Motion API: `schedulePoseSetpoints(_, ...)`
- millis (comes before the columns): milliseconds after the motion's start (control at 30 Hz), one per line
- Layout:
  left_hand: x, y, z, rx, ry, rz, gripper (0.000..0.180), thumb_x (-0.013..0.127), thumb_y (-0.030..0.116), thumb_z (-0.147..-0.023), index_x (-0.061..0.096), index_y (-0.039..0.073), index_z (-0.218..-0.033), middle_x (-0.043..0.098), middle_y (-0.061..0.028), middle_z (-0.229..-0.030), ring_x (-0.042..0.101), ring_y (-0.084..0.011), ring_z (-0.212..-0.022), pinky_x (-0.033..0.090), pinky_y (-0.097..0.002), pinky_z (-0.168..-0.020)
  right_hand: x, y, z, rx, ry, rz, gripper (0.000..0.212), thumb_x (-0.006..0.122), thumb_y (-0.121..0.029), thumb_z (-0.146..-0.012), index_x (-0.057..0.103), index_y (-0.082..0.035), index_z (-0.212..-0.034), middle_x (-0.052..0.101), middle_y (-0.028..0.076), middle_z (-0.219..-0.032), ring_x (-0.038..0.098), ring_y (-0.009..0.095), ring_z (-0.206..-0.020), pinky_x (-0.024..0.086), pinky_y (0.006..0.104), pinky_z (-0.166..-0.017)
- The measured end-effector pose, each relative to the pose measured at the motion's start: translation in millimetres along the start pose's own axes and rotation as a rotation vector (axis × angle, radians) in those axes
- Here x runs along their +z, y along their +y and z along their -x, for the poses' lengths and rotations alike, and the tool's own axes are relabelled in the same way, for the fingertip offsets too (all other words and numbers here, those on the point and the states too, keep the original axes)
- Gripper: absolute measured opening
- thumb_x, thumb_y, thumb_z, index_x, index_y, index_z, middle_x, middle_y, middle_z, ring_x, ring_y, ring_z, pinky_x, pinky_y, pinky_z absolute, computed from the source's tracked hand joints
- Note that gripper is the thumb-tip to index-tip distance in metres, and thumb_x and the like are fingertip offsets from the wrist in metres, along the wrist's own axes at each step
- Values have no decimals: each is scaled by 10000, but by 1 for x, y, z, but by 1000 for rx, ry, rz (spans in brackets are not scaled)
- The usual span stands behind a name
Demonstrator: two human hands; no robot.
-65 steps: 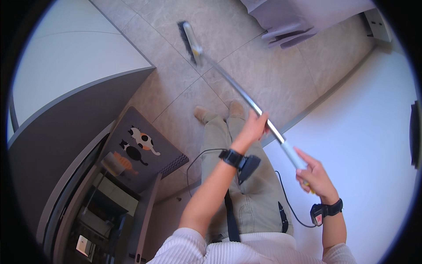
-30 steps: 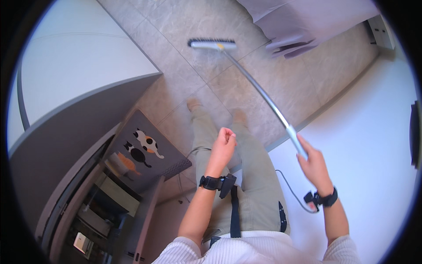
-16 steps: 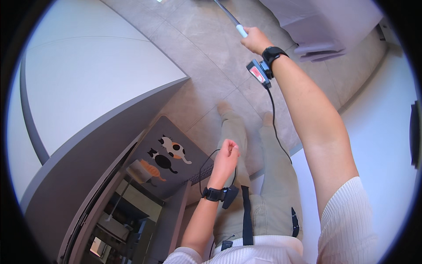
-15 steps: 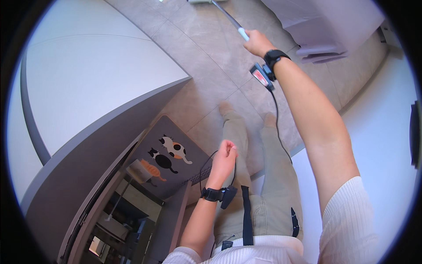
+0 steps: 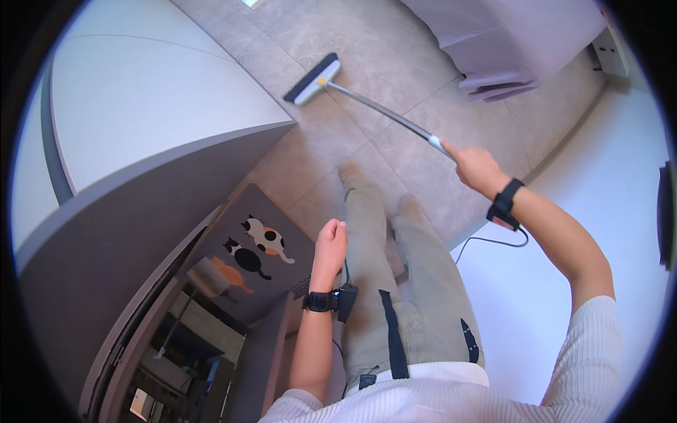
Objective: The person sweeps the floor in a bedroom using a broom, pushing debris from under the bed and along the baseboards toward the doorway.
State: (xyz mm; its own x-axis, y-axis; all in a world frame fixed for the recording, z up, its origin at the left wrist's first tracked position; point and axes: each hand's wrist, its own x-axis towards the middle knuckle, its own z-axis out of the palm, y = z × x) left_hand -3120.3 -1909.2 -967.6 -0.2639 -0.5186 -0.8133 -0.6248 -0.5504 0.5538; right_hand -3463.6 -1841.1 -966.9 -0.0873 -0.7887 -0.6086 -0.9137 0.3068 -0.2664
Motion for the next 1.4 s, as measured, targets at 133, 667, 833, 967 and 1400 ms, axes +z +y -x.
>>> schedulePoseSetpoints(133, 65, -27, 44, 75, -34, -23, 321, 419, 209, -943, 380, 75, -654, 348, 45, -554, 313, -46, -495, 279, -228, -451, 31, 55, 132, 45, -113, 43, 578, 496, -13, -739, 391, -114, -1298, 597, 169, -691, 585, 345, -644, 452, 456, -564)
schedulePoseSetpoints(667, 281, -14, 142, 159, -44, -65, 77, 343, 27, -890, 417, 46, -886, 440, -34, -704, 412, -111, -633, 377, -252, -611, 6, 239, 289, 74, 408, -408, 519, 520, -88, -790, 441, -88, -1303, 650, 184, -873, 629, 305, -746, 481, 386, -676)
schedulePoseSetpoints(833, 262, -18, 125, 206, -62, -60, 175, 321, -74, -787, 422, 42, -869, 473, -40, -763, 430, -109, -678, 376, -240, -643, -14, 243, 220, 695, 2, -724, 348, 447, -87, -785, 546, -4, -1109, 587, 140, -689, 541, 198, -473, 415, 363, -429)
schedulePoseSetpoints(967, 229, 1, 108, 91, -180, 61, 215, 301, -101, -748, 431, 45, -839, 482, -23, -713, 433, -85, -657, 358, -214, -611, 39, 241, 196, 591, 79, -685, 287, 460, -81, -739, 567, 10, -989, 608, 175, -719, 581, 228, -557, 445, 370, -511)
schedulePoseSetpoints(1400, -6, 101, 88, 128, -107, 70, 202, 313, -78, -738, 457, 41, -817, 483, -19, -691, 436, -85, -636, 358, -208, -585, -71, -56, 225, 905, -354, -1288, 558, 494, -114, -807, 361, -107, -1349, 481, 48, -641, 428, 93, -427, 342, 231, -361)
